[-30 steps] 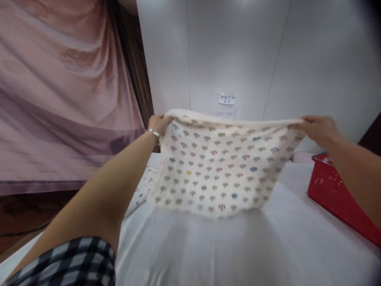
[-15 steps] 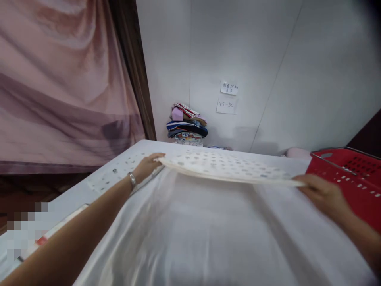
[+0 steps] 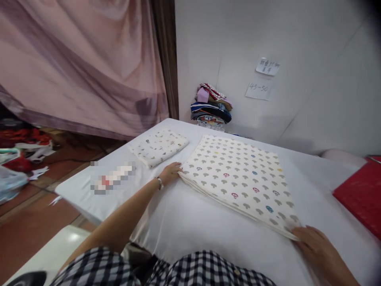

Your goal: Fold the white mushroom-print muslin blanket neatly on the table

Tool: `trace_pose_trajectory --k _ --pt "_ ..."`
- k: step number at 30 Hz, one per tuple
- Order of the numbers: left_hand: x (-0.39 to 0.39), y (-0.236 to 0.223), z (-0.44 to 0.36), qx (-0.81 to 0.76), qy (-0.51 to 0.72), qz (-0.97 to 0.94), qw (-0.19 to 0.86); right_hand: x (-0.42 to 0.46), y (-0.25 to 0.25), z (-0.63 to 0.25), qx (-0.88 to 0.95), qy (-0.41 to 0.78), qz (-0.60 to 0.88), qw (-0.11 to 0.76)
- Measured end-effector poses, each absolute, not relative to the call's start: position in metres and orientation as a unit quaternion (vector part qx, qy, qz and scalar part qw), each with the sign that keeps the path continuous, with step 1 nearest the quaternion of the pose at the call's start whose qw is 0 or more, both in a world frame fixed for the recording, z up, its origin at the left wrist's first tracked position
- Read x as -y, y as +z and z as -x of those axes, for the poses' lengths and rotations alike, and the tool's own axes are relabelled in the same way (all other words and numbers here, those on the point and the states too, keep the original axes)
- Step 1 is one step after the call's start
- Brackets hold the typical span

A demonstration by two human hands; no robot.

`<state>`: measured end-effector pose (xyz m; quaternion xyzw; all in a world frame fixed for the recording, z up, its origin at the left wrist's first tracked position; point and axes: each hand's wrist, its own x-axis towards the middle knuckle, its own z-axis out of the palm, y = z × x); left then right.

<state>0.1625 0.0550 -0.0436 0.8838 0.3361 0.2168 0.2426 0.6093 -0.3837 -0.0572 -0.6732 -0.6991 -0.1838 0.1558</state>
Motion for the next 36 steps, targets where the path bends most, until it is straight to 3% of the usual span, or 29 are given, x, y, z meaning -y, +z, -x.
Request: trace_pose_trajectory --k 7,26,36 --pt "-0.039 -0.044 -0.160 -0.344 0.170 -0.909 0.166 0.388 -0.087 -0.618 0.706 -0.191 0.676 0.088" --pt "0.029 -0.039 -0.185 -0.184 0.186 -0.964 -0.047 0.337 -0.057 -0.526 0.659 -0.220 0.718 0.053" --pt "0.037 -0.035 -0.151 -0.215 0.202 -0.955 -0.034 0.350 -0.058 -0.518 0.689 -0.124 0.711 0.062"
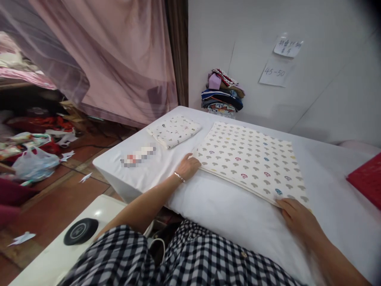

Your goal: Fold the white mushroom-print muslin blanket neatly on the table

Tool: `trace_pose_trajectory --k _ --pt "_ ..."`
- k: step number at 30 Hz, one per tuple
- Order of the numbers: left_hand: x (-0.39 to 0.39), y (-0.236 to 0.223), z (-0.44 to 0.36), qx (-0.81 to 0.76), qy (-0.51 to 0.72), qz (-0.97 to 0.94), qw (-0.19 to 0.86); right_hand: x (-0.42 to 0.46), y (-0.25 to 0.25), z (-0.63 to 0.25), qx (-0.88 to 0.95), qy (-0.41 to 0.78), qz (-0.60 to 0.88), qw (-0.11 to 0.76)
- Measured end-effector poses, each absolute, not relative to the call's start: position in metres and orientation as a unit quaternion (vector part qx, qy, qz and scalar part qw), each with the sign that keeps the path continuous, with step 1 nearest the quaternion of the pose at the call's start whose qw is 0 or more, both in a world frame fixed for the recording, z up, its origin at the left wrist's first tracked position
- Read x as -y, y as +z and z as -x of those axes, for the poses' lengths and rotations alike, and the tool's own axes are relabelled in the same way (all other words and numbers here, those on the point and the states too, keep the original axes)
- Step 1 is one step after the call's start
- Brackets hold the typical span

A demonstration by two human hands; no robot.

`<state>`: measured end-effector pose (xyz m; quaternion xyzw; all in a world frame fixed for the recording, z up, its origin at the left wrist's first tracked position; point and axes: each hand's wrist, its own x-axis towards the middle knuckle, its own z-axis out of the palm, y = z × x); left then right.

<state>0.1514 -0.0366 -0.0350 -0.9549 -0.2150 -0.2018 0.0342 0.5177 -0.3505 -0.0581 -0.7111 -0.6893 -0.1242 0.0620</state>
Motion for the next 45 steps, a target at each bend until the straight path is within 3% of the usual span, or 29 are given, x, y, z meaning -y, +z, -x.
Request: trace_pose_trajectory --k 8,15,28,33,37,45 --pt "0.033 -0.048 -0.151 0.264 -0.196 0.944 -0.027 0.350 -0.055 -0.504 0.697 -0.124 0.703 0.062" --pt "0.042 -0.042 -0.152 0.250 -0.181 0.951 -0.012 0.336 -0.050 -0.480 0.674 -0.158 0.720 0.057" --pt "0.085 -0.034 -0.206 0.139 -0.175 0.973 -0.049 0.263 -0.031 -0.417 0.725 -0.079 0.679 0.087" --pt "0.091 -0.035 -0.230 0.138 -0.180 0.971 -0.078 0.252 -0.028 -0.409 0.698 -0.018 0.700 0.146" --pt "0.090 -0.035 -0.237 0.132 -0.165 0.975 -0.069 0.249 -0.028 -0.413 0.675 0.025 0.712 0.193" --pt "0.087 -0.045 -0.242 0.152 -0.187 0.970 -0.038 0.242 -0.028 -0.417 0.660 0.060 0.721 0.200"
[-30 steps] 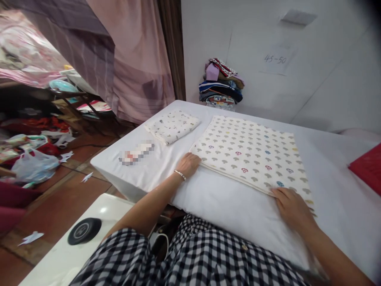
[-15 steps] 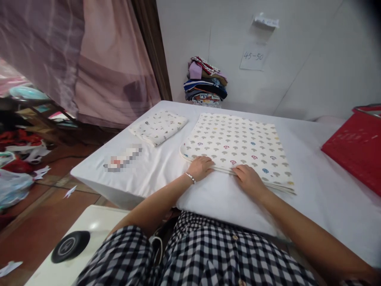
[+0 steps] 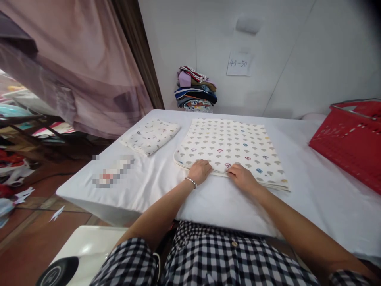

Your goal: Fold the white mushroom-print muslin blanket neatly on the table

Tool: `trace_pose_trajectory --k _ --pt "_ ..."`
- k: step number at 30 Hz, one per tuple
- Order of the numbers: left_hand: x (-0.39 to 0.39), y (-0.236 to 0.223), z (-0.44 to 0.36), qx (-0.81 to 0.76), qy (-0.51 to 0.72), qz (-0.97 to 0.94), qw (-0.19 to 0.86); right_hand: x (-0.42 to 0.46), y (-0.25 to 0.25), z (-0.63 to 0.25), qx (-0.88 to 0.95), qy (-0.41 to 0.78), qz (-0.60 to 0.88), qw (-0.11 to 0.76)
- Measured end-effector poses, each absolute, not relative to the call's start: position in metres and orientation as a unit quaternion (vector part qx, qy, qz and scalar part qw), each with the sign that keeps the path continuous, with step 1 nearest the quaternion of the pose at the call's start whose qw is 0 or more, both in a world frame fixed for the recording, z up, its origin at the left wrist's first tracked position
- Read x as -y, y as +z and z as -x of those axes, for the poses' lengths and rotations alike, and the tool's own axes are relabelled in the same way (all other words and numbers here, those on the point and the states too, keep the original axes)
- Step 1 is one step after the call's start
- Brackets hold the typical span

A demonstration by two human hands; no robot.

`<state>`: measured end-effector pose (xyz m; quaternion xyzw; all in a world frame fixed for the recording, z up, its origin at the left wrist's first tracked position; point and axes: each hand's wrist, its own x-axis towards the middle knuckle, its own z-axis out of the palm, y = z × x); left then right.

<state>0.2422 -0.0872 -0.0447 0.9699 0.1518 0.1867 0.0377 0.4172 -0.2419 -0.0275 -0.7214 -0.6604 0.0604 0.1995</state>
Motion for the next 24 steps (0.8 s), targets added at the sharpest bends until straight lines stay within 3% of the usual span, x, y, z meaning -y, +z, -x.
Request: trace_pose_trajectory --k 12,24 --pt "0.088 -0.048 -0.239 -0.094 0.240 -0.962 0.086 0.243 -0.035 -0.418 0.644 0.053 0.718 0.258" --pt "0.092 -0.051 -0.248 -0.097 0.210 -0.972 0.035 0.245 -0.040 -0.411 0.652 -0.032 0.700 0.290"
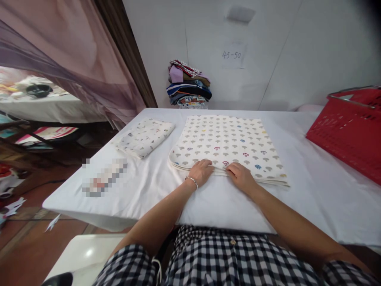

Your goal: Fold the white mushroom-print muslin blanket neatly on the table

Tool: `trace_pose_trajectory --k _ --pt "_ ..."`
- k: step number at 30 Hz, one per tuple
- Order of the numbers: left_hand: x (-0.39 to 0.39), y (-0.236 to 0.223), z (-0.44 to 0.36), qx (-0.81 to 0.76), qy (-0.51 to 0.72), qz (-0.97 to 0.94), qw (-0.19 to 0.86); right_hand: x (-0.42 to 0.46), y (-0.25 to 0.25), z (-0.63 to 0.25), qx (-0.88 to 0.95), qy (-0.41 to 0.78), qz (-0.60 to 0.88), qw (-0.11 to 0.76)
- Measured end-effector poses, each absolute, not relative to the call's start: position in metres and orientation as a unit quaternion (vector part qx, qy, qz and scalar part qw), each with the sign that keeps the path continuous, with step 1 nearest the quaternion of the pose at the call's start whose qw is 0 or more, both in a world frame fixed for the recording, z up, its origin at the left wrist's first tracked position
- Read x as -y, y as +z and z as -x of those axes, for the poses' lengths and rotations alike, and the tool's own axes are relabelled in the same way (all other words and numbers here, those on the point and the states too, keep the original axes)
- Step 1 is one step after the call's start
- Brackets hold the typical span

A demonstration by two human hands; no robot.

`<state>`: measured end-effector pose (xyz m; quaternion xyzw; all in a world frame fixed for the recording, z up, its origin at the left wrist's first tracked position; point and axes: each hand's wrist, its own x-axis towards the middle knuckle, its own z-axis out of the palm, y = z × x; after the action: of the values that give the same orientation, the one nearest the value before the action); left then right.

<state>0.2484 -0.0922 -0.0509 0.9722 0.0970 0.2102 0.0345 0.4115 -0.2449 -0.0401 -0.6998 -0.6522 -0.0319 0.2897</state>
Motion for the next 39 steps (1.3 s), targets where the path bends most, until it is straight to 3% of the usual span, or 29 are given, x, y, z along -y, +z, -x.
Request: trace_pose_trajectory --k 13,27,39 --pt "0.100 -0.045 -0.245 -0.076 0.242 -0.966 0.047 0.245 -0.043 -0.405 0.694 -0.084 0.675 0.235" --pt "0.100 -0.048 -0.248 -0.083 0.175 -0.980 -0.033 0.244 -0.045 -0.405 0.691 -0.102 0.673 0.241" --pt "0.097 -0.047 -0.235 -0.076 0.209 -0.973 0.057 0.249 -0.042 -0.410 0.720 -0.085 0.656 0.209"
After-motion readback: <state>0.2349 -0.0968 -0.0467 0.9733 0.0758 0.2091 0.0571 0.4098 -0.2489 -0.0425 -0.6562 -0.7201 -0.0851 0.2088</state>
